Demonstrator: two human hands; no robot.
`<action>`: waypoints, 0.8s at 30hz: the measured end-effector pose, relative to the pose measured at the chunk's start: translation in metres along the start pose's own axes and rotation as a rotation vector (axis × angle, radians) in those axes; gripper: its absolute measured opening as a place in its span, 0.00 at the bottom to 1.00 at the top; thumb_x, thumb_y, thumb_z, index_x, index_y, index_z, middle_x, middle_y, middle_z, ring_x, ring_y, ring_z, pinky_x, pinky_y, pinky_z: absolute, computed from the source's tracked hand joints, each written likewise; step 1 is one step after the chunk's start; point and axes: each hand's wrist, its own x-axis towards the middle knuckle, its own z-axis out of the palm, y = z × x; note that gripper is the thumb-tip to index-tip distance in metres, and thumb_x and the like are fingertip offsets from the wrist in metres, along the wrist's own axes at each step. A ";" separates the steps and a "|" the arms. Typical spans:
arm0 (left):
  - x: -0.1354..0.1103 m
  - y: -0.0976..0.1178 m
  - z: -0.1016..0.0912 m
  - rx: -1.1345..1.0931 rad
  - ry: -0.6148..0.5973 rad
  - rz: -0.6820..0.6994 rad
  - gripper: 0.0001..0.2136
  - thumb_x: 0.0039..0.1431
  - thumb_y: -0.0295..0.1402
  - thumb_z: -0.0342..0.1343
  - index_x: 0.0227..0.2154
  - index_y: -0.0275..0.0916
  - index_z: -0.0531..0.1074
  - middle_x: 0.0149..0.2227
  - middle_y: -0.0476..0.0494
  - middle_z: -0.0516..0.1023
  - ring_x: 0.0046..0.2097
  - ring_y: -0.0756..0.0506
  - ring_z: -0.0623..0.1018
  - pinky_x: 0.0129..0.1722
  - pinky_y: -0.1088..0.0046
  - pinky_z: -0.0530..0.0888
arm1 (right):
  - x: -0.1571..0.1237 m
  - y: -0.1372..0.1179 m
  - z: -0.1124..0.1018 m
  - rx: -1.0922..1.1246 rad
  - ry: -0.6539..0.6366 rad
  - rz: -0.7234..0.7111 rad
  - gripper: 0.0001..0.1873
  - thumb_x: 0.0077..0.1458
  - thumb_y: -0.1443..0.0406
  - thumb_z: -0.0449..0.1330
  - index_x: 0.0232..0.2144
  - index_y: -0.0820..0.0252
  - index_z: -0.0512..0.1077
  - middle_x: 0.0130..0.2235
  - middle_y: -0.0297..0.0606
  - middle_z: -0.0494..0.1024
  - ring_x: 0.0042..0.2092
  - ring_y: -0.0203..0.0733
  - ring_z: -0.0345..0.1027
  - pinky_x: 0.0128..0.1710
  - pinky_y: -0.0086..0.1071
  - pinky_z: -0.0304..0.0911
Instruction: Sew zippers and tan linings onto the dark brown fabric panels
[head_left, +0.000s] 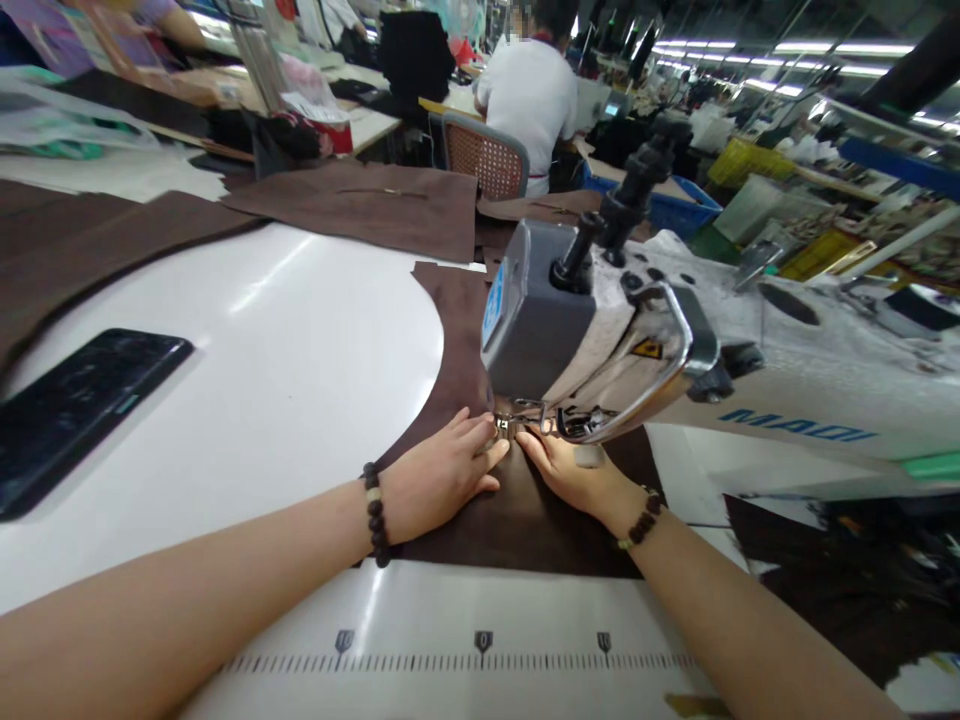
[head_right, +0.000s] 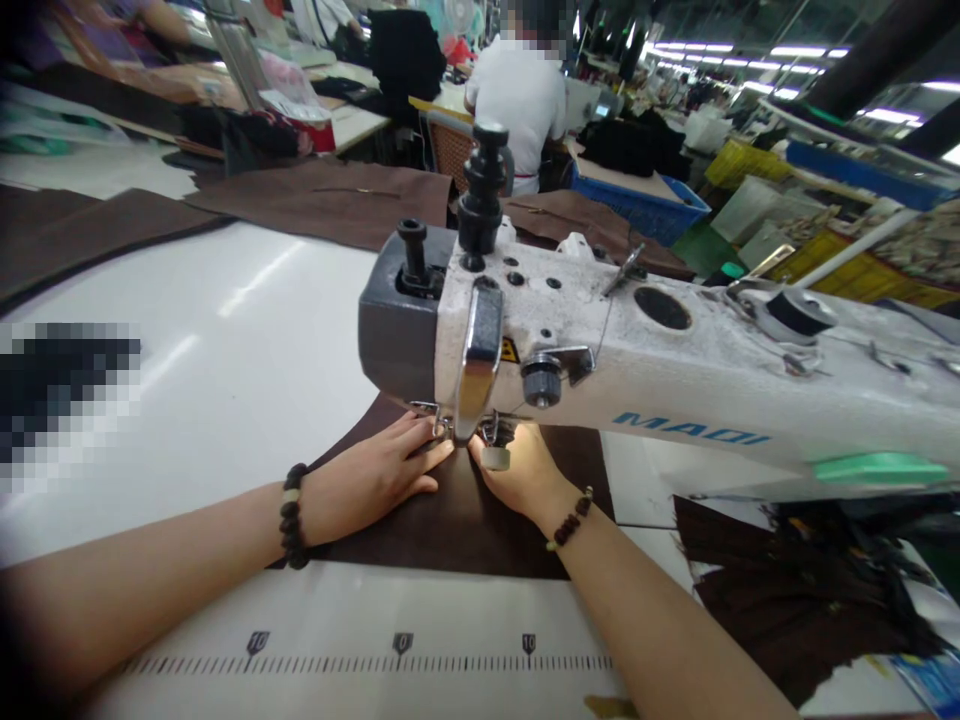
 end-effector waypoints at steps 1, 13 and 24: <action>0.001 -0.001 -0.001 0.000 0.007 0.001 0.19 0.58 0.38 0.54 0.48 0.31 0.63 0.47 0.35 0.65 0.53 0.38 0.64 0.55 0.57 0.62 | 0.001 0.001 0.000 -0.016 -0.014 0.002 0.18 0.60 0.70 0.44 0.36 0.60 0.74 0.40 0.41 0.76 0.41 0.44 0.69 0.42 0.36 0.63; 0.003 -0.009 -0.003 -0.040 0.059 0.018 0.15 0.60 0.35 0.52 0.45 0.30 0.67 0.44 0.34 0.65 0.49 0.38 0.66 0.52 0.57 0.65 | 0.008 0.014 0.012 -0.038 -0.057 -0.056 0.18 0.57 0.72 0.45 0.38 0.63 0.73 0.40 0.43 0.76 0.43 0.44 0.69 0.45 0.36 0.62; 0.004 -0.013 0.000 -0.062 0.063 0.000 0.14 0.60 0.35 0.52 0.45 0.33 0.68 0.46 0.35 0.65 0.49 0.39 0.67 0.53 0.57 0.64 | 0.014 0.017 0.013 -0.087 -0.188 -0.038 0.20 0.55 0.75 0.44 0.37 0.65 0.74 0.41 0.46 0.75 0.42 0.47 0.69 0.44 0.39 0.63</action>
